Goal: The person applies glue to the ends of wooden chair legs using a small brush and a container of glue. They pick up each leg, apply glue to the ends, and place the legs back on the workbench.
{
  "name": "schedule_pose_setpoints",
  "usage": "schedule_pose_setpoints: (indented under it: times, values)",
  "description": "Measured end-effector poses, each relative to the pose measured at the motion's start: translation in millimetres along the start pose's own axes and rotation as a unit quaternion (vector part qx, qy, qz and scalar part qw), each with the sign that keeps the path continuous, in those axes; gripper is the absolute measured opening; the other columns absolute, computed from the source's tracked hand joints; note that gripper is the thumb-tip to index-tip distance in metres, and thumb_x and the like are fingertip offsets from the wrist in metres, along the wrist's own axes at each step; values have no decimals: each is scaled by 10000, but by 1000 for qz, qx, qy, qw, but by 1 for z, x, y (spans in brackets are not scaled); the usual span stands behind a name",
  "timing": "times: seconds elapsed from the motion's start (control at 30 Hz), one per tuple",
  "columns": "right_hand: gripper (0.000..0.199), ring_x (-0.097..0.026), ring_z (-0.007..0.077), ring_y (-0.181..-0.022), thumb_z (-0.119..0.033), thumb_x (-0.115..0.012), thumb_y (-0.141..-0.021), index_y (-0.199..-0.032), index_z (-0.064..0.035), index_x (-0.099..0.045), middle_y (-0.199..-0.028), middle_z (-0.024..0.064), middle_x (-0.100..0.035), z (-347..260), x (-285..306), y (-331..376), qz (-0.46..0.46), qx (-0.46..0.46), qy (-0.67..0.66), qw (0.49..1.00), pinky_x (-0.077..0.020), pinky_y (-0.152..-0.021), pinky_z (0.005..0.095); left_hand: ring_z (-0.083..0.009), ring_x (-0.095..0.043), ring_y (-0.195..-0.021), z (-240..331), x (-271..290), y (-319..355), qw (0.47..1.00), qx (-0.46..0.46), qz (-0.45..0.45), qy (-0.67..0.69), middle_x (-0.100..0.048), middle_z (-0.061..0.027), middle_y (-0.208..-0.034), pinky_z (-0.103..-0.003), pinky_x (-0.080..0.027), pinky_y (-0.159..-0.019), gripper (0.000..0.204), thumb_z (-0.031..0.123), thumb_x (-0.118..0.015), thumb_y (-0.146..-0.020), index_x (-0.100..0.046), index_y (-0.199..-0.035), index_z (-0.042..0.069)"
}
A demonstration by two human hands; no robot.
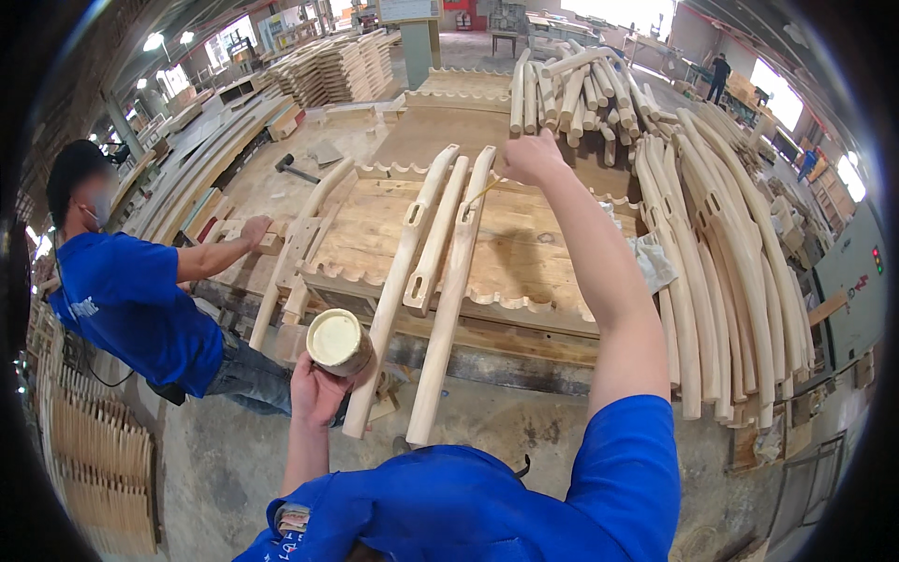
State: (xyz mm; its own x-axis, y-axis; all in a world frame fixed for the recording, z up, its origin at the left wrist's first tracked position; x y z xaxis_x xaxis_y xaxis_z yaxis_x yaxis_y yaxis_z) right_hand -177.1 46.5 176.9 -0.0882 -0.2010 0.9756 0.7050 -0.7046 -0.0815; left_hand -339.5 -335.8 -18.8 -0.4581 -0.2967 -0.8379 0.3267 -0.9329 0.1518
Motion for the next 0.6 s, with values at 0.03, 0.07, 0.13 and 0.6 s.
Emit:
schedule_pose_setpoints:
  times: [0.03,0.07,0.13,0.6]
  values:
    - [134,-629,249,-858,-240,-579,-765,-810,-155,-671,-815,75,-668,3,-6,3,-3,-13,-23,1000,-322,-938,454,-298,-483,-1171,0,3,2,1000,-2,27,4,-457,-149,-1307,-483,-484,-877,426,274,-288,-957,-397,-1302,49]
    - [136,-629,246,-848,-237,-579,-767,-813,-150,-672,-811,72,-668,3,-8,6,6,-8,-20,1000,-327,-922,451,-301,-483,-1170,2,-3,3,999,-1,50,7,-458,-151,-1305,-488,-489,-871,425,273,-288,-957,-398,-1301,49]
    - [140,-630,240,-830,-231,-577,-772,-818,-142,-674,-801,68,-669,0,-11,10,22,1,-12,1000,-336,-891,444,-306,-484,-1170,2,-6,-1,998,1,67,16,-457,-156,-1304,-496,-497,-863,423,271,-288,-957,-401,-1297,48]
    - [151,-617,163,-730,-133,-557,-797,-694,-160,-664,-685,2,-653,-129,8,-27,62,170,249,951,-314,-895,357,-272,-526,-1114,8,-4,1,996,-7,89,-24,-495,-144,-1253,-440,-509,-853,426,266,-289,-944,-434,-1248,5]
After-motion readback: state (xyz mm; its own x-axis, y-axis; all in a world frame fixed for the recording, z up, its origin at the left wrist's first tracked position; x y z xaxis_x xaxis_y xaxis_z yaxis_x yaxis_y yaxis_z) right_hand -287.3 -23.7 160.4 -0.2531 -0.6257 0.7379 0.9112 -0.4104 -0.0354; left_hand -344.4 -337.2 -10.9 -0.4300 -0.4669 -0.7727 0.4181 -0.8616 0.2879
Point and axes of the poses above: each hand's wrist, its own y-axis away from the middle knuckle, its own x-axis out of the back of the hand, z = x × y, the point moved 8 cm from there along -y, towards the middle knuckle
